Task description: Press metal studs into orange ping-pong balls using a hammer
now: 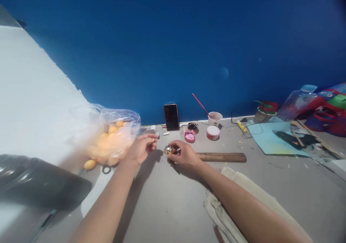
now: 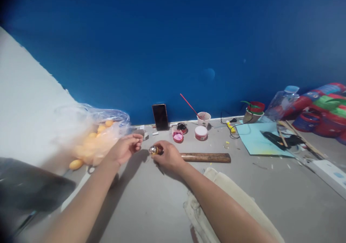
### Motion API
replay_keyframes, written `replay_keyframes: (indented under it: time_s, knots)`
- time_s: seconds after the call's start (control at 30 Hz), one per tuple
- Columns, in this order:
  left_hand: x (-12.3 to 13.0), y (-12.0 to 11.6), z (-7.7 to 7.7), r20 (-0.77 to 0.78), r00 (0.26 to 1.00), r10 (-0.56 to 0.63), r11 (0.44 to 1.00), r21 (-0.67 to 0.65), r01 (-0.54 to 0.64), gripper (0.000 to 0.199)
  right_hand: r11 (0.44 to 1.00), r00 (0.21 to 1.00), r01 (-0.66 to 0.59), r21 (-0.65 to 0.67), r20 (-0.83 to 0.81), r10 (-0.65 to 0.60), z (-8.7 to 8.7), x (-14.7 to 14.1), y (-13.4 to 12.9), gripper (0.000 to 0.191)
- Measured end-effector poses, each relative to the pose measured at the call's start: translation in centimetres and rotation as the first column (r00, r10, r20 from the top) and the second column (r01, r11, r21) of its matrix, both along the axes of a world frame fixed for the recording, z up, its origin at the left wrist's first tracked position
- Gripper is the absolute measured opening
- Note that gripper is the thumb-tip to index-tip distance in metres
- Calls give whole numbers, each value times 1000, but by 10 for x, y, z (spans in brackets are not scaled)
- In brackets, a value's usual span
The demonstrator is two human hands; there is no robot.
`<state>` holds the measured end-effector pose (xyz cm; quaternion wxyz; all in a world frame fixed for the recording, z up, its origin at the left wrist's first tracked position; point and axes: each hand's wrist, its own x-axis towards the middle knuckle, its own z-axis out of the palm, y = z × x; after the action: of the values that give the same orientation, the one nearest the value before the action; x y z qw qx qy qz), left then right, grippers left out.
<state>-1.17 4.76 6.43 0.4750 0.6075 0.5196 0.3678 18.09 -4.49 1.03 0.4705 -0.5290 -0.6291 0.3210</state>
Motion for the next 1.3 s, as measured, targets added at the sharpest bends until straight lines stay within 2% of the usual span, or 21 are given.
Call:
replay_keyframes:
  time_s: [0.03,0.1,0.2,0.33,0.57,0.77,0.9,1.0,1.1,1.3]
  knots:
    - [0,-12,-3,79,997,-20,999,-46,24,21,1000,999,17,-7,-35,-17,-1,1,2,28]
    - [2,-34,-9,407,913,2,965,-239,104,24,999,993,35,-24,-111,-38,-3,4,4,31]
    - [5,-55,-16,532,841,99,934,-342,106,26,999,978,27,-40,-208,-35,-5,5,4,35]
    - [7,-64,-21,551,823,137,914,-391,110,35,998,975,14,-66,-220,-29,-2,3,-2,45]
    - [4,-67,-37,557,809,188,922,-384,50,49,989,983,35,-146,-171,-61,5,-5,-7,35]
    - [5,-63,-35,579,772,261,876,-478,62,45,973,985,91,-212,-122,-119,7,-6,-6,34]
    - [4,-61,-37,557,785,272,859,-508,62,43,979,990,123,-161,-50,-132,5,-5,-6,34]
    - [4,-63,-42,554,808,199,888,-450,90,42,986,991,134,-94,18,-133,3,-5,-6,34]
    - [5,-66,-45,521,838,160,919,-389,67,42,989,991,131,-73,41,-129,2,-4,-6,33]
    - [6,-64,-35,540,811,224,888,-457,60,42,990,990,133,-55,60,-130,0,-4,-5,31]
